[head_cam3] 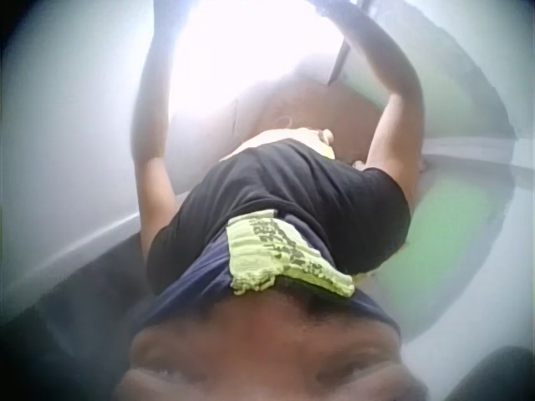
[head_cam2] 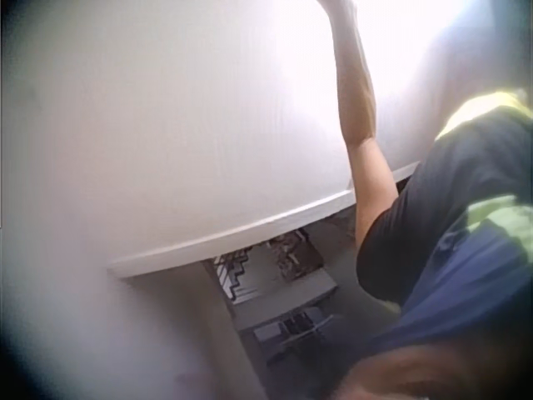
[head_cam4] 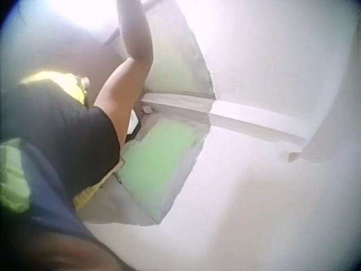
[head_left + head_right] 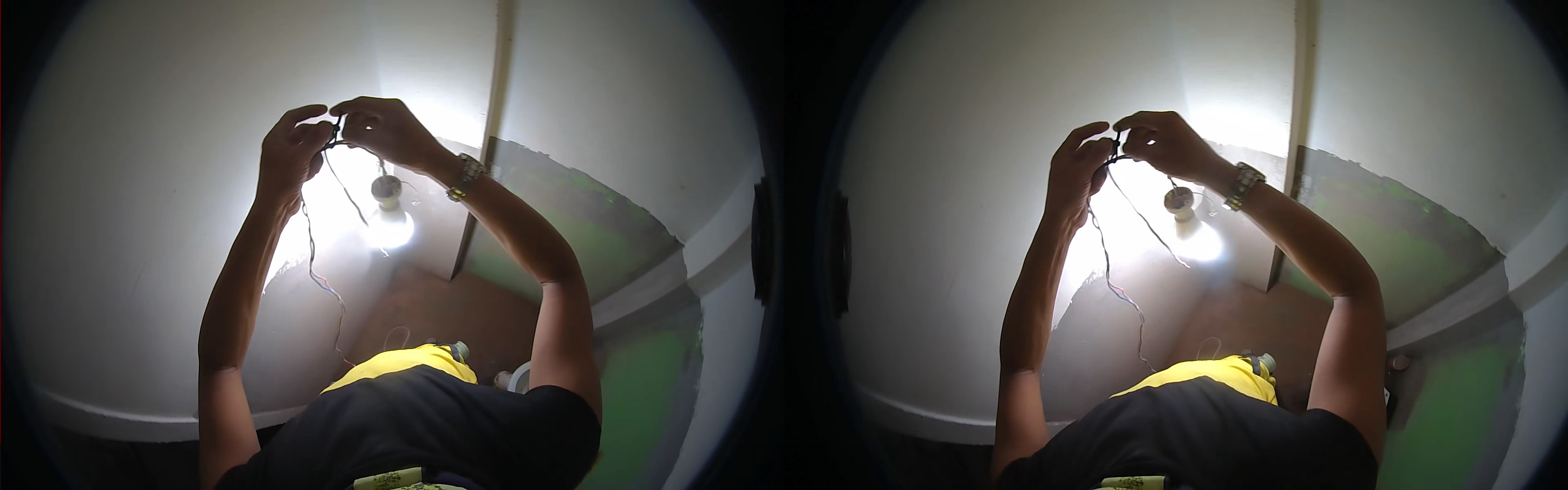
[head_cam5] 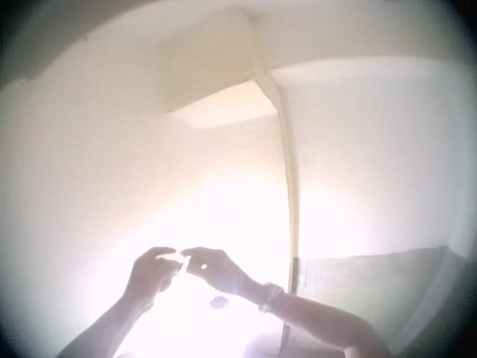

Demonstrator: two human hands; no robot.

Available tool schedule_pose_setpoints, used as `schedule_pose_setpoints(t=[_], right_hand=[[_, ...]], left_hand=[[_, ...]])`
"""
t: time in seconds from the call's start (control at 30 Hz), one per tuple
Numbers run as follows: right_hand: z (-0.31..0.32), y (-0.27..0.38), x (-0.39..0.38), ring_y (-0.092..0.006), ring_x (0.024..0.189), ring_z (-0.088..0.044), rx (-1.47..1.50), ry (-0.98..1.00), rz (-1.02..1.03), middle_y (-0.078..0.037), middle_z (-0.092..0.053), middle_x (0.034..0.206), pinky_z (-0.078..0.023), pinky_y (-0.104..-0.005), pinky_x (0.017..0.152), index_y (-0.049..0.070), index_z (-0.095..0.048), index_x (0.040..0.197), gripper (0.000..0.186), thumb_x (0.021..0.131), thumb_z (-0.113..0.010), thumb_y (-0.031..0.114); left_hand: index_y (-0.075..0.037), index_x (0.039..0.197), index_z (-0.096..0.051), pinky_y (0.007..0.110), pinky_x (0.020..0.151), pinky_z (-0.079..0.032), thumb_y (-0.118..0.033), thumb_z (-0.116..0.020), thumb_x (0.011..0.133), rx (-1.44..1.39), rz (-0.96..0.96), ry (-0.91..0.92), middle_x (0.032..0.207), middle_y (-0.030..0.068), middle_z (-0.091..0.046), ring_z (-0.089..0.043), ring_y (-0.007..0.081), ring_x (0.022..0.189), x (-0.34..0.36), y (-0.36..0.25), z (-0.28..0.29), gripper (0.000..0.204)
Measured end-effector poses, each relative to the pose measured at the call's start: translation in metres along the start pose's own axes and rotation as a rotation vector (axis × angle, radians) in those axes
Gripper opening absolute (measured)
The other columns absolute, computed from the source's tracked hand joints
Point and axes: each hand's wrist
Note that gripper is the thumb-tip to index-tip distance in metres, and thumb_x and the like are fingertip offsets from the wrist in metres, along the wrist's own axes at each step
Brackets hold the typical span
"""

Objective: Connecting electrical wires to a light bulb socket and organizing overhead wiring.

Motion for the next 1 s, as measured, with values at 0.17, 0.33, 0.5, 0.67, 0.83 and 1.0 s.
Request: schedule_pose_setpoints(t=[0.17,0.33,0.5,0.67,0.83,1.0], right_hand=[[-0.007,-0.007,-0.002,-0.01,0.077,-0.066,0.203,-0.032,-0.133,-0.005,-0.071,0.086,-0.054,-0.0257,0.068,-0.002,-0.068,0.113,0.024,0.096,-0.066,0.015],[-0.012,-0.002,-0.004,-0.0049,0.061,-0.056,0.069,-0.075,-0.162,-0.003,-0.067,0.077,-0.041,-0.0211,0.049,0.001,-0.071,0.106,0.018,0.095,-0.065,0.015],[-0.002,-0.008,-0.003,-0.0027,0.049,-0.042,0.183,0.066,-0.327,-0.003,-0.063,0.07,-0.03,-0.0214,0.043,0.004,-0.066,0.091,0.018,0.097,-0.056,0.018],[-0.004,-0.007,-0.008,-0.0047,0.051,-0.046,0.037,0.139,-0.368,-0.004,-0.064,0.069,-0.036,-0.0228,0.048,0.001,-0.069,0.095,0.018,0.095,-0.059,0.017],[-0.001,-0.008,-0.007,-0.0042,0.05,-0.046,0.075,0.097,-0.417,0.0,-0.059,0.064,-0.034,-0.0223,0.045,0.001,-0.072,0.097,0.02,0.093,-0.064,0.019],[0.005,-0.014,-0.006,-0.0043,0.049,-0.047,0.099,0.102,-0.454,0.0,-0.058,0.064,-0.033,-0.0221,0.042,0.001,-0.073,0.096,0.018,0.092,-0.066,0.017]], left_hand=[[0.0,0.121,-0.057,0.021,0.039,-0.022,-0.01,-0.069,0.092,-0.017,0.067,0.015,0.075,-0.0005,-0.06,-0.033,0.0006,0.046,0.004,-0.002,-0.005,0.032],[-0.001,0.125,-0.056,0.022,0.045,-0.031,-0.011,-0.066,0.094,0.052,0.134,0.065,0.077,0.0026,-0.062,-0.043,0.0045,0.052,0.008,0.0,0.001,0.034],[-0.004,0.127,-0.055,0.028,0.072,-0.05,-0.01,-0.061,0.095,0.18,0.164,0.108,0.082,0.0065,-0.063,-0.059,0.0117,0.074,0.003,0.003,-0.003,0.033],[-0.004,0.128,-0.055,0.033,0.074,-0.053,-0.01,-0.06,0.096,0.266,0.081,0.188,0.079,0.0009,-0.057,-0.056,0.011,0.074,0.01,0.009,0.009,0.033],[-0.004,0.127,-0.055,0.024,0.055,-0.04,-0.012,-0.062,0.095,0.247,0.178,0.204,0.077,-0.0014,-0.056,-0.048,0.0057,0.064,0.007,0.0,0.003,0.034],[-0.005,0.125,-0.057,0.021,0.048,-0.028,-0.012,-0.064,0.094,0.213,0.297,0.217,0.07,-0.0034,-0.053,-0.037,0.0032,0.054,0.013,0.003,-0.003,0.033]])
Point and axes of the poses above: each hand's wrist, its own x-axis towards the middle knuckle, its own z-axis out of the back of the hand, y = z × x
